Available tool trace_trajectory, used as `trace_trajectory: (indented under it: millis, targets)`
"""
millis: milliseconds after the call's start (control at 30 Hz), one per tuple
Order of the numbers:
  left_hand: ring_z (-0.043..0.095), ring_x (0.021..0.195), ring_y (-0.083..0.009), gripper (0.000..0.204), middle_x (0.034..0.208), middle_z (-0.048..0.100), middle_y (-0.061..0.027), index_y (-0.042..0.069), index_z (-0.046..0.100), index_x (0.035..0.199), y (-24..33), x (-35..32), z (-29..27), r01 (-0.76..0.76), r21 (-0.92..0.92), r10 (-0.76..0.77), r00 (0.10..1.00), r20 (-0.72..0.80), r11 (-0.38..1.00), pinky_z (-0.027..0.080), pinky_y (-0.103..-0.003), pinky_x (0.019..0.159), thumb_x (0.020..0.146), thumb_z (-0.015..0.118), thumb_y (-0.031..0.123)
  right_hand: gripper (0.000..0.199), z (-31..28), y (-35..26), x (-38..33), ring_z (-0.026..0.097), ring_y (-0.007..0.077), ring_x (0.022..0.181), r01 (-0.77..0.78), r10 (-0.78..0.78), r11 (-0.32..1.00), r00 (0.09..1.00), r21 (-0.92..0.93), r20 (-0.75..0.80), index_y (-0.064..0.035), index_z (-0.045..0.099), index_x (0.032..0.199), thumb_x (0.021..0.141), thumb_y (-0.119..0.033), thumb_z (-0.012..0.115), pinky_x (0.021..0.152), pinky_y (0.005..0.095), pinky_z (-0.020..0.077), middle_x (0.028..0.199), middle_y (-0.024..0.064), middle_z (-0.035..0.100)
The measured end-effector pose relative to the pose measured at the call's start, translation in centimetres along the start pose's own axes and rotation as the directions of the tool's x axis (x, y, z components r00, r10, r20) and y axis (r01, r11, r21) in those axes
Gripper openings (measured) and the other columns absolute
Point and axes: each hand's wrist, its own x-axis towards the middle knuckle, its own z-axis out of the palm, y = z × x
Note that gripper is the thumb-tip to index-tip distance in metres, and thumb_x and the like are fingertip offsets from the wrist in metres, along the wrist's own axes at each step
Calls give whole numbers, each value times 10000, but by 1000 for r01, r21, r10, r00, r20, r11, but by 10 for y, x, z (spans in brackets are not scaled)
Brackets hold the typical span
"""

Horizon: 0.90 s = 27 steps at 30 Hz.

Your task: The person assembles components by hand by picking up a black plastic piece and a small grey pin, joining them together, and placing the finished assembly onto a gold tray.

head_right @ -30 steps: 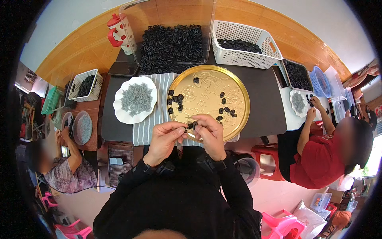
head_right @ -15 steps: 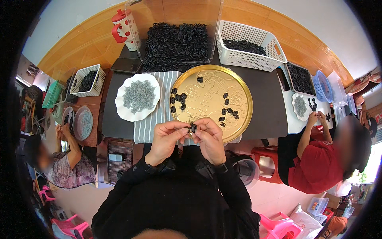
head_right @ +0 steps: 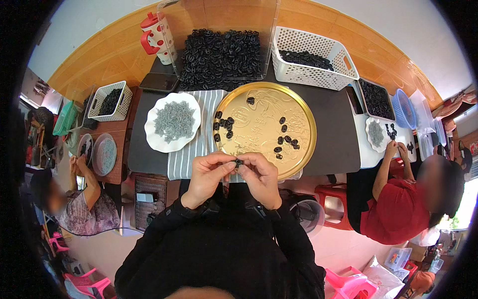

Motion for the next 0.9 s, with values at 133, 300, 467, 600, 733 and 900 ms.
trace_trajectory:
  millis: [133, 300, 467, 600, 733, 900]
  targets:
    - [571, 651, -85, 172, 846, 651, -65, -18, 667, 1025, -4, 1, -1, 60, -132, -56, 998, 37, 989, 462, -197, 558, 863, 609, -19, 211, -3, 0, -1, 554, 61, 743, -12, 11, 1000, 1000, 24, 10, 31, 563, 1080, 872, 50, 533, 643, 188, 436, 833, 28, 606]
    - [587, 683, -116, 190, 893, 650, -94, -23, 664, 1035, -3, 1, -5, 78, -260, -52, 993, 107, 962, 485, -216, 588, 858, 597, -46, 223, -3, -3, -2, 564, 67, 746, -18, 16, 996, 1000, 88, 23, 32, 575, 1090, 870, 38, 545, 635, 193, 445, 846, 37, 613]
    - [596, 699, -126, 173, 901, 647, -102, -18, 676, 1010, -4, -2, -6, 109, -322, -80, 992, 101, 941, 490, -219, 577, 852, 609, -40, 236, -4, 0, -4, 550, 70, 712, -15, 8, 991, 999, 136, 47, 27, 577, 1105, 871, 31, 549, 630, 195, 449, 875, 46, 613]
    - [600, 702, -131, 168, 897, 645, -107, -18, 677, 1004, -5, -2, -6, 105, -352, -69, 991, 112, 930, 493, -222, 570, 851, 612, -38, 245, -4, 0, -5, 550, 69, 703, 11, -15, 992, 999, 127, 35, 19, 587, 1111, 869, 38, 553, 626, 194, 451, 864, 46, 615]
    - [610, 714, -140, 149, 887, 642, -112, -24, 676, 984, -6, -3, -9, 151, -405, -96, 984, 152, 902, 496, -225, 569, 847, 620, -34, 263, -3, -5, -6, 552, 71, 686, 80, -85, 994, 993, 75, 78, 14, 609, 1111, 859, 66, 554, 612, 190, 457, 854, 57, 620]
    - [613, 716, -146, 125, 873, 639, -112, -35, 673, 961, -5, -2, -10, 187, -448, -112, 976, 188, 874, 497, -233, 573, 845, 628, -24, 279, -4, -7, -5, 567, 82, 691, 94, -102, 993, 988, 69, 114, 17, 615, 1113, 852, 86, 545, 606, 187, 459, 850, 66, 623]
